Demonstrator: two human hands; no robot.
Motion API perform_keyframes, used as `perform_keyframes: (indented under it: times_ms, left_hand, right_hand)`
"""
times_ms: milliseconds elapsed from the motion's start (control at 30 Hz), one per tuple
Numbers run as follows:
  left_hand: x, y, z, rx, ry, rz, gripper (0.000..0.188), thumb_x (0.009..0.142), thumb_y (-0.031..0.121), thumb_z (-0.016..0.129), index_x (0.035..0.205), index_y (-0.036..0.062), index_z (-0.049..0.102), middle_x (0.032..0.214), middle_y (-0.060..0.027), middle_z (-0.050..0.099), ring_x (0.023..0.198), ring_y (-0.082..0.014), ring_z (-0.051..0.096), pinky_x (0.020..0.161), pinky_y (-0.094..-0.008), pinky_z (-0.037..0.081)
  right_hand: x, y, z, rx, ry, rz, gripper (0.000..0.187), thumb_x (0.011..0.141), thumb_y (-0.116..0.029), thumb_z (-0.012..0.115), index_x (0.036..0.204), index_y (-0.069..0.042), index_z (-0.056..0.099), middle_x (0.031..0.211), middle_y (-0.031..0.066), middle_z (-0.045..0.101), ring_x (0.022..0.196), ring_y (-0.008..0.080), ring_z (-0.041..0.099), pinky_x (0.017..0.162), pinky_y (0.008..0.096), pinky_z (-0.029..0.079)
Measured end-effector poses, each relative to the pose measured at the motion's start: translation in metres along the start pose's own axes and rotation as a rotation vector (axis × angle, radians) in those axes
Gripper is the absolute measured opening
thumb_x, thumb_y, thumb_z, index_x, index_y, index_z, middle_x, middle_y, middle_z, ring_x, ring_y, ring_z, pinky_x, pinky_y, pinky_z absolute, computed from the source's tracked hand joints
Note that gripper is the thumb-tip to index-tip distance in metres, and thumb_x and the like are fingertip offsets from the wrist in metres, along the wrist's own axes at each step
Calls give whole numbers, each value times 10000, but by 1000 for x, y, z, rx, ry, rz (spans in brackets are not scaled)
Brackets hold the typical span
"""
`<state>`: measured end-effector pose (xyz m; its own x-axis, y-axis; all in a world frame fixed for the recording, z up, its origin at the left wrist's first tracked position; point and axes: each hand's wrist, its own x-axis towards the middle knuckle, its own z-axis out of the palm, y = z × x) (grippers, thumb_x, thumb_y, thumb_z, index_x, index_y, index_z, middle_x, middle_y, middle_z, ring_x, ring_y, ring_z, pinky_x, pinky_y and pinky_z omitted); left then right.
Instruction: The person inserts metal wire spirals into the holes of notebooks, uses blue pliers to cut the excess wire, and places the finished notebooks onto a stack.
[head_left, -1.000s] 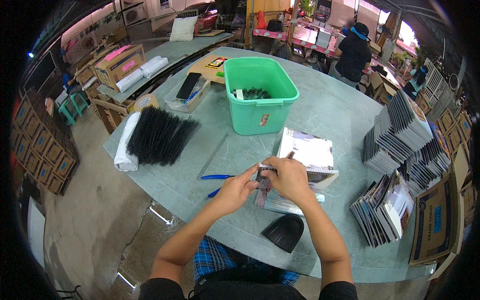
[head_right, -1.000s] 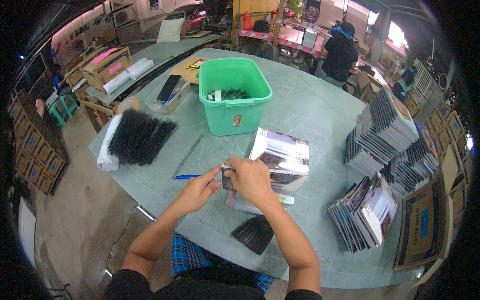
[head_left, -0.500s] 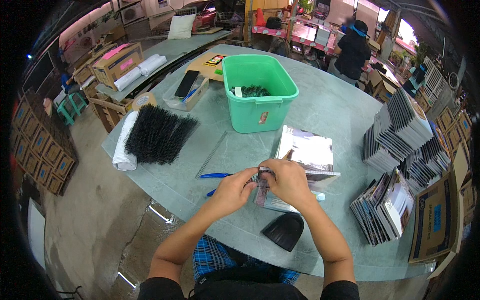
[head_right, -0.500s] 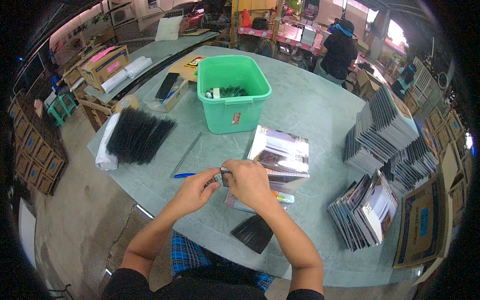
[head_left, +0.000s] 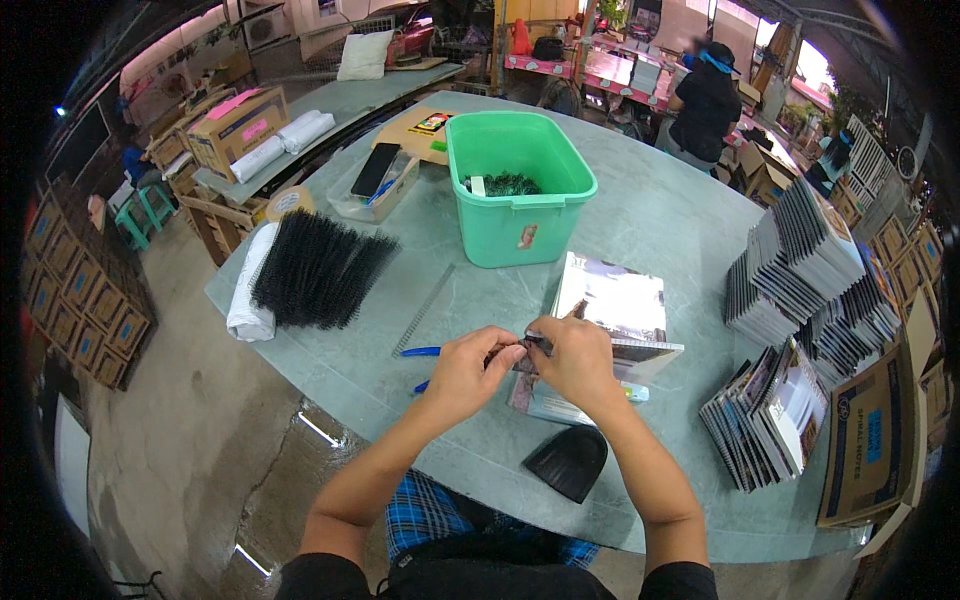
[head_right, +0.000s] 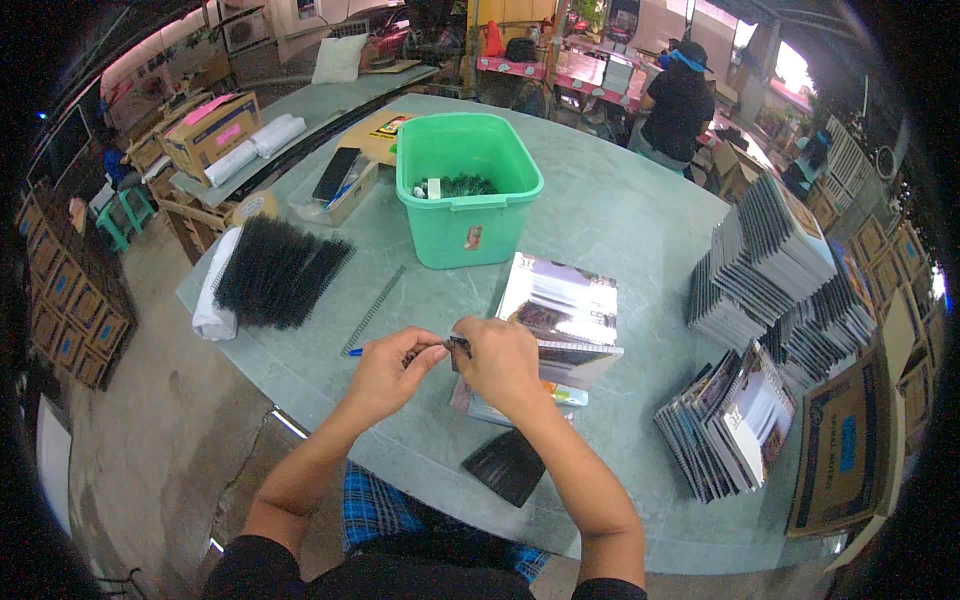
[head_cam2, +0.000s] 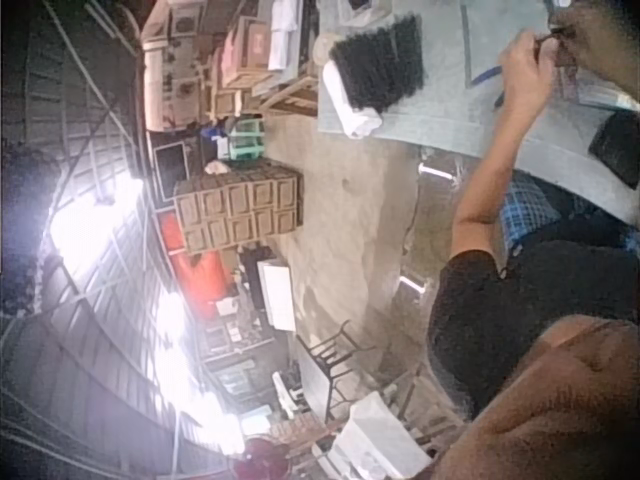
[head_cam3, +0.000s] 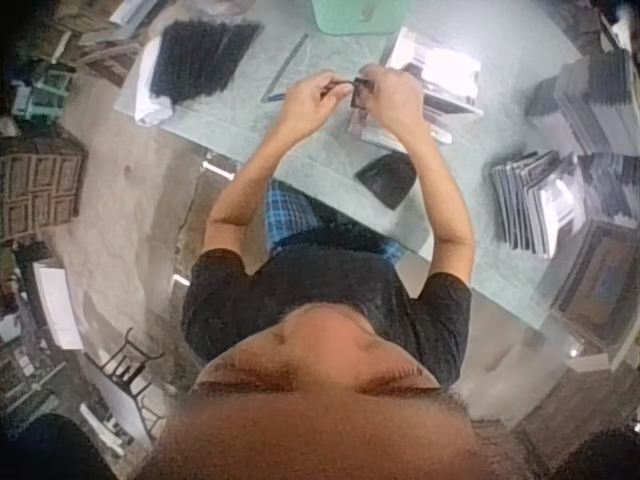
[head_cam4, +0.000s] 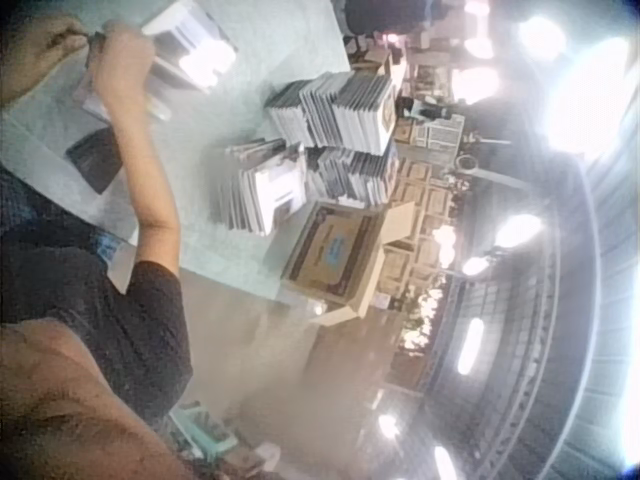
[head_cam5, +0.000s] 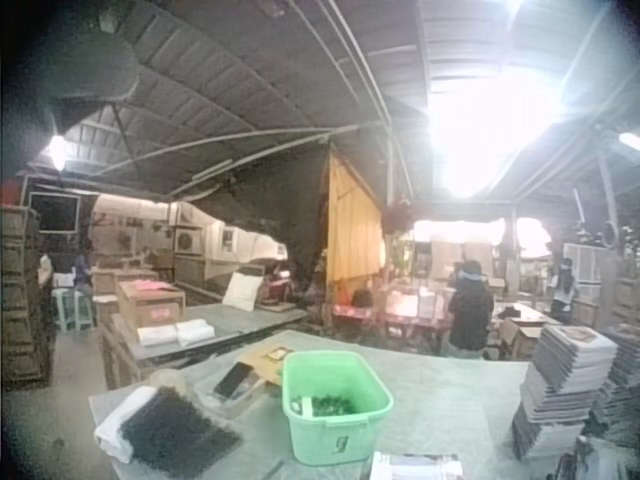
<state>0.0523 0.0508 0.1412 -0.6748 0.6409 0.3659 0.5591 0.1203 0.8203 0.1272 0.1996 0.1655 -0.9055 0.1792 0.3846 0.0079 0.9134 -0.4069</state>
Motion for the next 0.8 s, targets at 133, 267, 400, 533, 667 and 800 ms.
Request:
perform_keyframes:
  times_ms: [133,267,400,533,667,800]
  left_hand:
    - [1,-3,11,60,84,38,187,890,175,582,899,-9,615,706,-78,646,611,-139,610,571,-273,481]
    - [1,1,15,-31,111,-54,203,920,183,533,890,3,620,637,-54,622,529,-108,578,490,-260,454]
    - [1,-4,18,-60,120,-78,195,920,179,537,880,7,621,620,-48,608,484,-74,545,447,-239,428]
    - [2,-5,21,-62,165,-94,157,896,155,568,889,7,621,627,-51,614,510,-79,559,471,-239,441]
    - [7,-13,19,130,305,218,136,847,139,626,900,14,623,682,-68,636,612,-119,602,556,-261,467]
    - [16,-9,-3,-22,-19,-84,171,815,146,658,910,11,611,758,-106,642,662,-205,612,599,-317,469]
  right_hand:
    - [-1,10,7,46,38,-38,151,702,-131,678,824,-54,633,733,141,638,705,316,625,638,425,480]
    - [-2,10,5,139,41,-15,156,696,-126,685,828,-56,641,749,134,642,720,320,627,639,415,486]
    - [-2,8,4,155,22,6,148,711,-126,675,841,-57,655,755,142,646,703,326,628,622,417,488]
    - [0,13,4,183,-7,-19,141,739,-135,655,855,-55,661,755,149,648,687,331,630,607,416,489]
    - [1,9,-2,183,-39,-37,136,754,-138,646,861,-56,662,763,150,648,703,333,630,621,415,491]
    - [-3,14,-2,208,-18,-68,151,754,-103,639,900,-67,651,792,146,649,736,332,626,636,418,481]
